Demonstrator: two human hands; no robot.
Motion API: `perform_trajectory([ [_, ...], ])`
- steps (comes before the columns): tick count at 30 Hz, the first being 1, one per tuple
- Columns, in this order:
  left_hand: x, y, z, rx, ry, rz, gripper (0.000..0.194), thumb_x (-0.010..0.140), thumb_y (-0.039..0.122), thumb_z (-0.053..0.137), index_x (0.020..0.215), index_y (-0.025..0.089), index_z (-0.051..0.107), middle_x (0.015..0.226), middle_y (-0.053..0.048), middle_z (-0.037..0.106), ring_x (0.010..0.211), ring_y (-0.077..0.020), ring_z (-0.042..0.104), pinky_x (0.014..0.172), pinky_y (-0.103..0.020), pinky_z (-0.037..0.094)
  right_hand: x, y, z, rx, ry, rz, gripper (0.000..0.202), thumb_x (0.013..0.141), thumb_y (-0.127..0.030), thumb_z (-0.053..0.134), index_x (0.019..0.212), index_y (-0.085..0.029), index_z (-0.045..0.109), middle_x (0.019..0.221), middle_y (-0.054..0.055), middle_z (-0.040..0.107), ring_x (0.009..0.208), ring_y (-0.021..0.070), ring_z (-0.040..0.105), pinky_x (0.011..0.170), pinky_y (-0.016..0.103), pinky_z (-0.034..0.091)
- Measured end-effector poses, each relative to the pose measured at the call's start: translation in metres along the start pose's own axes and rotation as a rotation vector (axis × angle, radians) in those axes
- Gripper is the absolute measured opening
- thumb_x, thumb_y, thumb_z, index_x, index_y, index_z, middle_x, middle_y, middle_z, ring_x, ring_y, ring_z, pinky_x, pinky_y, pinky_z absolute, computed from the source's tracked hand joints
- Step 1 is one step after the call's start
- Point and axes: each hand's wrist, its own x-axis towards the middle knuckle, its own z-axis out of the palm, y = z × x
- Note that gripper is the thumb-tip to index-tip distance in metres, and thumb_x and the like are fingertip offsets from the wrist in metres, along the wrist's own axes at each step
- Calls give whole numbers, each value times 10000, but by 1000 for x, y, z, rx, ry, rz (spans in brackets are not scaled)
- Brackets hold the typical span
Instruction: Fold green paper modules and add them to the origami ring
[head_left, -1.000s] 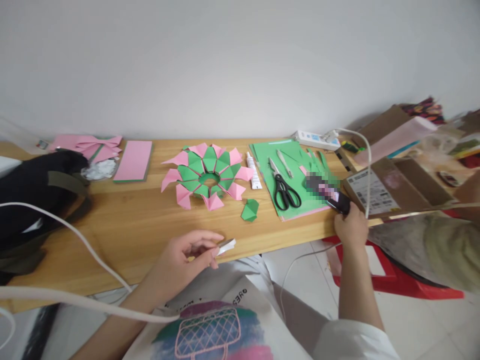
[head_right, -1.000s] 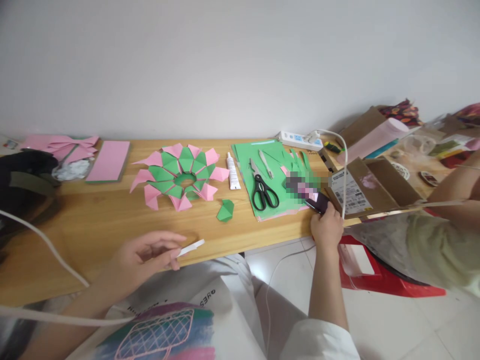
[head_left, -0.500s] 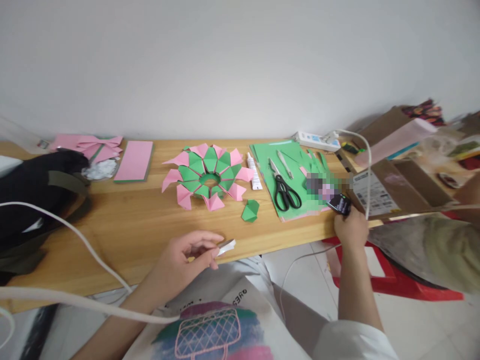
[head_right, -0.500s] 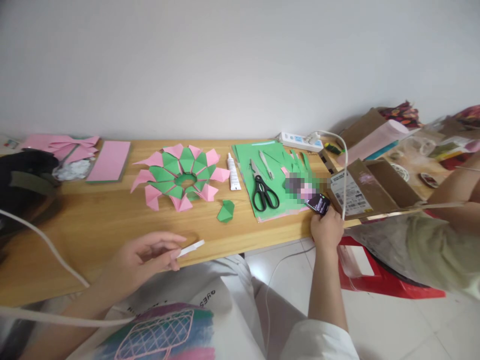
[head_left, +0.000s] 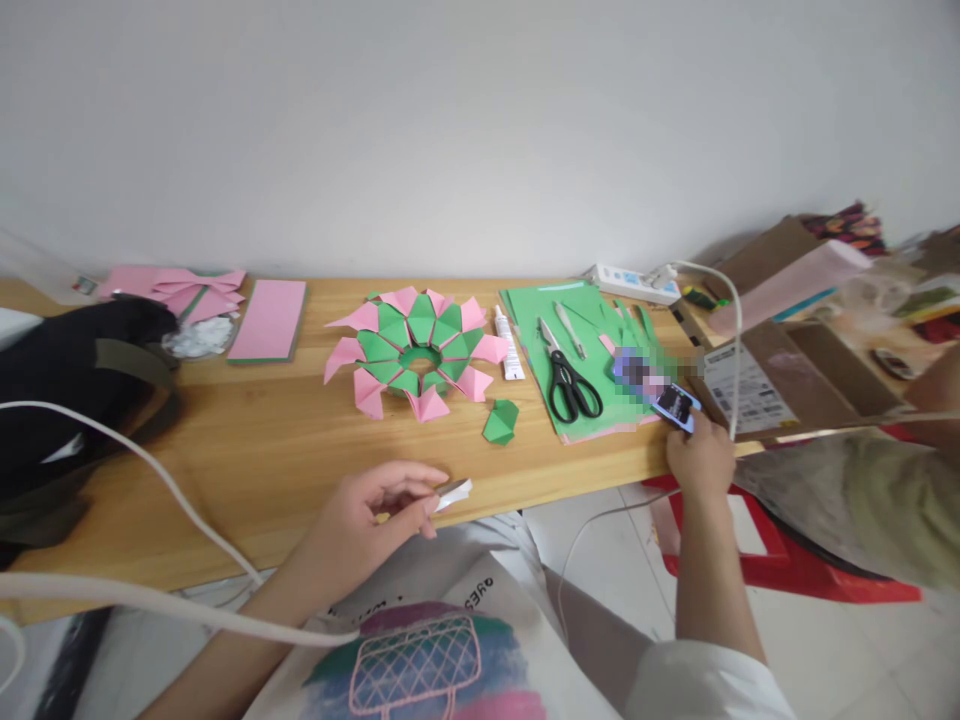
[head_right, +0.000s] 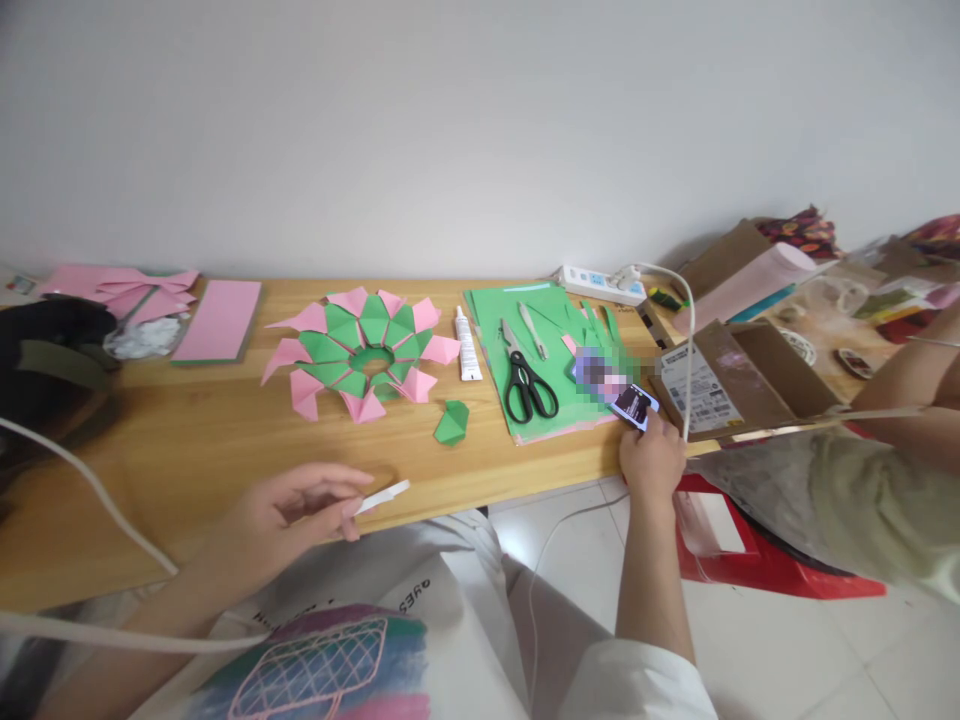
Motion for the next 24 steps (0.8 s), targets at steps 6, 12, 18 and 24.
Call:
perform_trajectory([
  [6,1,-1,0,-16,-3,11,200,765,309,674,927,193,694,630,11,716,562,-134,685,572,-207,536,-2,-2,-2,6,4,25,554,817,-202,444,1344,-62,538,1112,223,634,1015,361,599,841,469,485],
  [12,-1,-2,-1,-16,8,8,194,763,302,674,923,194,698,614,14,710,556,-134,681,560,-204,532,-2,-3,-3,-1,8,21,539,828,-202,455,1347,-90,550,1073,209,638,1000,355,604,831,471,495],
  [18,0,-1,-1,-9,2,10,204,764,311,663,926,190,692,626,6,715,564,-142,682,575,-219,539,-3,-5,-2,-14,4,10,549,831,-184,461,1372,-142,545,1143,207,620,1023,355,595,835,464,485],
  [24,0,1,-1,21,-8,-11,238,753,343,653,929,186,689,613,0,709,569,-161,683,576,-247,542,-2,-5,-1,-16,17,4,540,832,-183,484,1366,-201,561,1121,177,613,995,324,597,824,455,483],
])
